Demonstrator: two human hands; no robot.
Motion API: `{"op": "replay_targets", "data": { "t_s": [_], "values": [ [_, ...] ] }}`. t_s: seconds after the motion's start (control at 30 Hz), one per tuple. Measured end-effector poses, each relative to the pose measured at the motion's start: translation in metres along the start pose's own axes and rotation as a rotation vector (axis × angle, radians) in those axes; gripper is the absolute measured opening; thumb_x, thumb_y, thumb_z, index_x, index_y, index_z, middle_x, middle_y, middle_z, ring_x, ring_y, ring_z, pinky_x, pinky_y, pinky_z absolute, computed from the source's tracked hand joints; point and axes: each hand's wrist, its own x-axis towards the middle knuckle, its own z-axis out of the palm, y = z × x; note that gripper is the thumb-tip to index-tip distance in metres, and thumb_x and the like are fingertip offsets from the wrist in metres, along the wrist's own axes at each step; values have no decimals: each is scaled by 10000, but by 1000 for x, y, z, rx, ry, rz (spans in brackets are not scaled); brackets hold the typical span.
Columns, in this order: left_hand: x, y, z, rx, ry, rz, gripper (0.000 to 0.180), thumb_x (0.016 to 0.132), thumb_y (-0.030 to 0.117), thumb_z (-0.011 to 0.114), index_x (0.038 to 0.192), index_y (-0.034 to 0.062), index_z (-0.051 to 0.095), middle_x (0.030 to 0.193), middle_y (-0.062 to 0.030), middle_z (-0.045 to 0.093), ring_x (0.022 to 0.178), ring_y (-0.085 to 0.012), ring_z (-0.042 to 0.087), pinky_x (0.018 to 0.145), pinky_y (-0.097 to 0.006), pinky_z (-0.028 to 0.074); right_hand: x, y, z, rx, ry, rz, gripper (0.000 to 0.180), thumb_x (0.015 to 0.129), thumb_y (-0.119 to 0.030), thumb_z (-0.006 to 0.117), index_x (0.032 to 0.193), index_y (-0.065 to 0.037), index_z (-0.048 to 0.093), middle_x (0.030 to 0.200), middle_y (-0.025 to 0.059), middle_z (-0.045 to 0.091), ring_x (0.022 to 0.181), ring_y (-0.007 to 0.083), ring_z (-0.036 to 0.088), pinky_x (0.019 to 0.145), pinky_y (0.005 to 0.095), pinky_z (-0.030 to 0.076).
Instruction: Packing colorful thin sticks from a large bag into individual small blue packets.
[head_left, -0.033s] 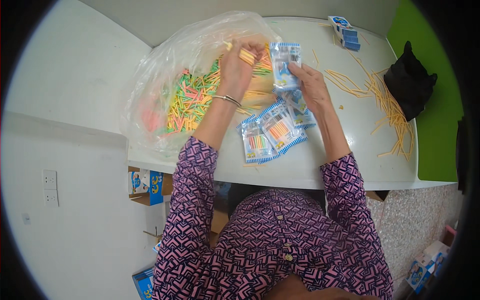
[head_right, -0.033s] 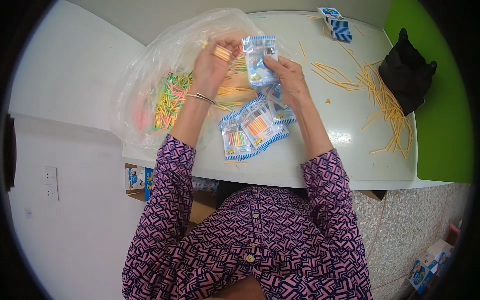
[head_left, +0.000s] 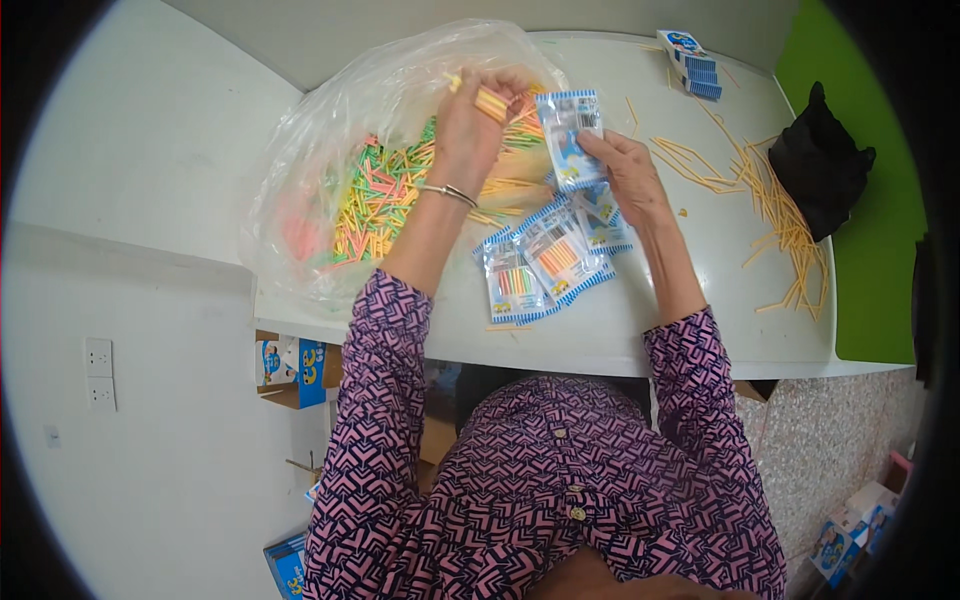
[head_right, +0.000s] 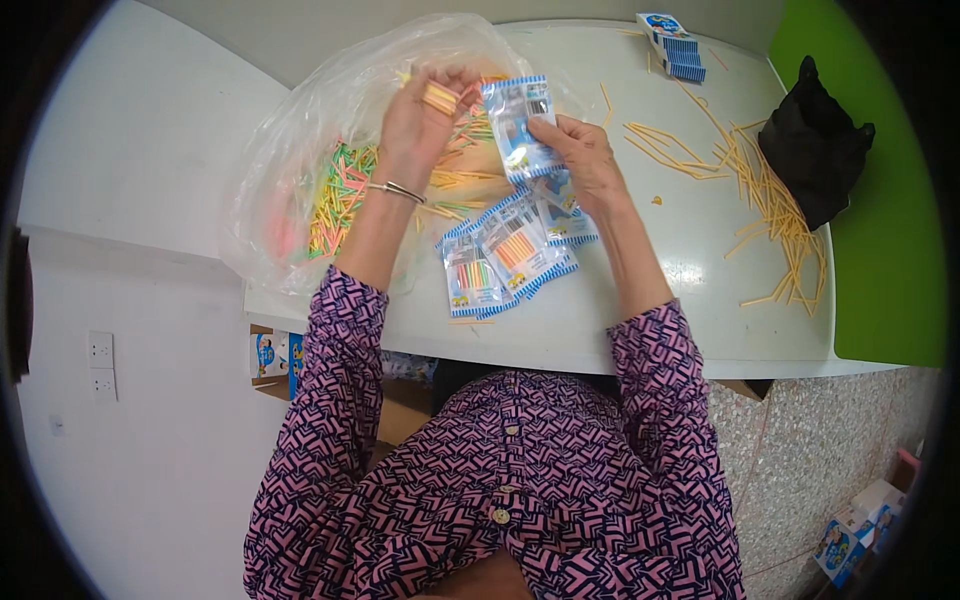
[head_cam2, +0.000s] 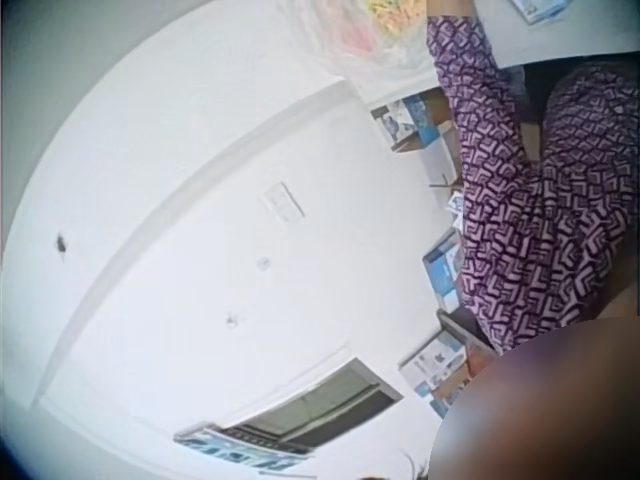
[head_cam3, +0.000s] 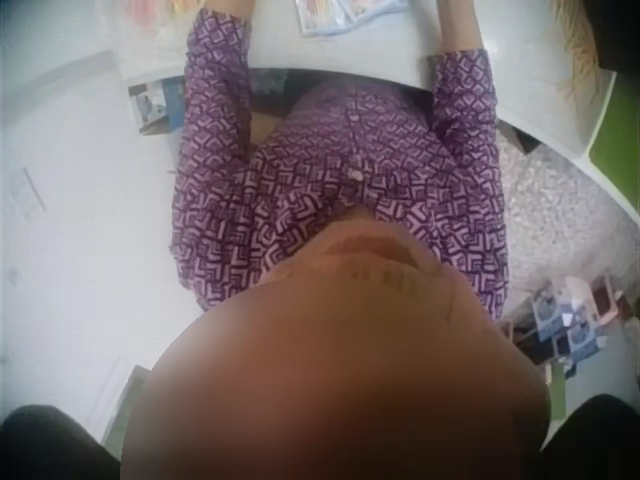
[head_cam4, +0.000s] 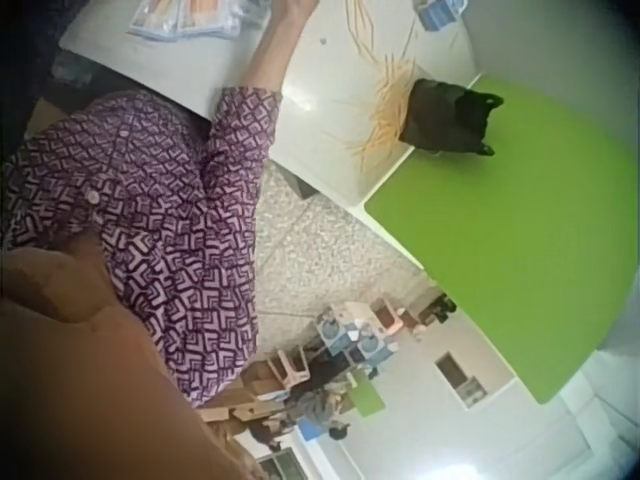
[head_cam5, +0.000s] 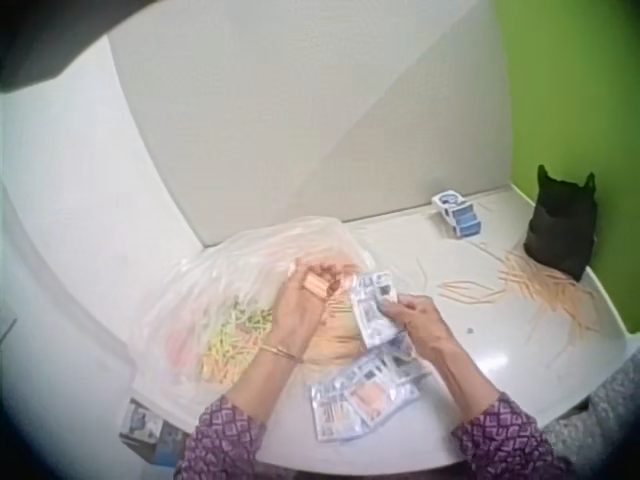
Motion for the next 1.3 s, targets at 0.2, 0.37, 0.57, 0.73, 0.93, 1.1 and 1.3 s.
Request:
{"op": "replay_targets", "data": {
  "t_s": [0.2, 0.37, 0.57, 0.73, 0.93, 1.1, 1.3],
  "values": [
    [-17, 8, 27, 136, -229, -78, 326, 984, 287, 377, 991, 17, 560, 1010, -155, 624, 1013, -296, 607, 786, -348, 503, -21, -9, -15, -256, -327, 147, 244, 853, -260, 647, 868, -20, 685, 748, -1, 654, 674, 28, 559, 634, 183, 437],
    [-36, 3, 40, 177, -245, -92, 357, 982, 298, 383, 1022, -15, 550, 1018, -167, 622, 998, -281, 612, 800, -323, 503, -26, -6, -15, -265, -376, 164, 263, 850, -276, 649, 881, -18, 686, 775, -1, 658, 686, 27, 561, 643, 176, 436],
    [-46, -3, 43, 366, -336, -25, 424, 977, 347, 392, 1036, -43, 545, 1012, -167, 626, 942, -195, 613, 815, -283, 487, -28, -5, -17, -267, -443, 150, 269, 846, -274, 653, 907, -14, 687, 813, 12, 663, 709, 40, 569, 672, 187, 443],
    [-55, -3, 45, 604, -344, 15, 464, 973, 386, 385, 1034, -36, 568, 1003, -133, 637, 928, -149, 585, 857, -284, 452, -31, -5, -20, -251, -444, 153, 269, 849, -266, 650, 920, -9, 688, 813, 13, 665, 711, 48, 572, 674, 189, 444],
    [-52, 0, 49, 624, -310, 145, 487, 973, 413, 375, 1035, -24, 583, 1000, -117, 636, 967, -168, 570, 901, -314, 428, -25, -9, -19, -253, -463, 156, 263, 846, -254, 654, 923, -5, 691, 817, 23, 670, 710, 50, 581, 662, 189, 452],
    [-61, -3, 48, 602, -351, -104, 406, 965, 357, 420, 1064, -5, 575, 1084, -120, 620, 1029, -173, 563, 918, -310, 436, -22, -10, -15, -291, -441, 172, 277, 839, -259, 662, 947, -5, 690, 818, 30, 674, 702, 58, 589, 657, 193, 466],
    [-64, -7, 34, 708, -356, -69, 296, 947, 292, 481, 1086, 39, 546, 1154, -105, 586, 1033, -162, 559, 902, -298, 446, -26, 0, -20, -330, -381, 95, 312, 844, -279, 653, 994, -6, 681, 826, 24, 672, 723, 53, 585, 674, 181, 457]
  ]
}}
